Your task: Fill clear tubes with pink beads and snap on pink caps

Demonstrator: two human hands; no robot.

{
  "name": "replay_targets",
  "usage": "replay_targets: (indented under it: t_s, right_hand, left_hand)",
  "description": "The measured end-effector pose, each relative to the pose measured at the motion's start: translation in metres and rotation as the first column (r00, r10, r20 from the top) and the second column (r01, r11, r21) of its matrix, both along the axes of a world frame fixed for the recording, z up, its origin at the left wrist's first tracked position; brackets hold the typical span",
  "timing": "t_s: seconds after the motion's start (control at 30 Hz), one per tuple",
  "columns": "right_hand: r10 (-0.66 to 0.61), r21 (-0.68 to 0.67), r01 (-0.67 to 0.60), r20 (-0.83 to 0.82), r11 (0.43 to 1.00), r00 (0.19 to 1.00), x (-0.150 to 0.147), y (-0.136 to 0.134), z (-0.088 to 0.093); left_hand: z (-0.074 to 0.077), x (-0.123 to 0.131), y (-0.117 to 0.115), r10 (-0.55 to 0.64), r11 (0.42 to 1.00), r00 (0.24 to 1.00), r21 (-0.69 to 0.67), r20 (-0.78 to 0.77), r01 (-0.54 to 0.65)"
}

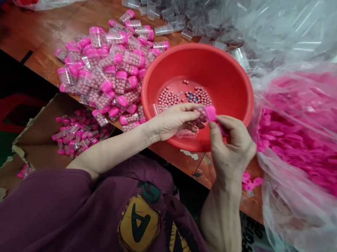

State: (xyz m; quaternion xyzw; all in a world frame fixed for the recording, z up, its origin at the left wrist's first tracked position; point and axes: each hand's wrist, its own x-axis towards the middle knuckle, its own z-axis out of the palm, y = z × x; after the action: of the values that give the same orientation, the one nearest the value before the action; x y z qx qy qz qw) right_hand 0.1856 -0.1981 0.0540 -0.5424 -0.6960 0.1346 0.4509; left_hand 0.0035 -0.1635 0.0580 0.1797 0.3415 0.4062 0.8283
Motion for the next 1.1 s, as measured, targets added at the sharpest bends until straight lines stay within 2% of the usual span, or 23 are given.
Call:
replay_targets:
  t_s: [0.07,0.23,0.53,0.7,0.93,1.0,1.1]
  right_hand:
    - [-0.039,0.02,0.039,-0.019,0.999,0.999,0.006,0.001,0.001]
    - [0.039,-0.01,-0.038,0.023,0.999,0.999,0.012,0.003,0.005]
    - [0.061,-0.02,-0.06,0.075,0.998,0.995,0.007,0.001,0.01]
    - [0.086,-0.044,-0.085,0.04,0.995,0.995,0.006,0.002,0.008]
    - [0.186,-0.087,-0.184,0.019,0.979,0.982,0.012,0.003,0.018]
    - [0.214,-0.098,-0.218,-0.046,0.971,0.976,0.013,0.005,0.014]
    - [0.165,-0.06,-0.193,-0.316,0.979,0.934,0.011,0.009,0.0]
  left_hand:
    - [-0.001,-0.001,-0.001,-0.01,1.0,1.0,-0.007,0.003,0.01]
    - [-0.006,-0.001,-0.002,-0.043,0.999,0.999,0.029,-0.015,0.043]
    - [-0.009,-0.001,-0.004,-0.083,0.996,0.996,0.03,-0.034,0.084]
    - [-0.005,0.001,-0.008,-0.032,0.997,0.995,0.072,-0.095,0.039]
    - [0.002,0.004,-0.01,0.053,0.988,0.986,0.152,-0.155,-0.029]
    - [0.001,0.003,-0.01,0.074,0.984,0.986,0.171,-0.149,-0.047]
    - [-0.002,0.002,-0.011,0.089,0.976,0.984,0.211,-0.154,-0.055]
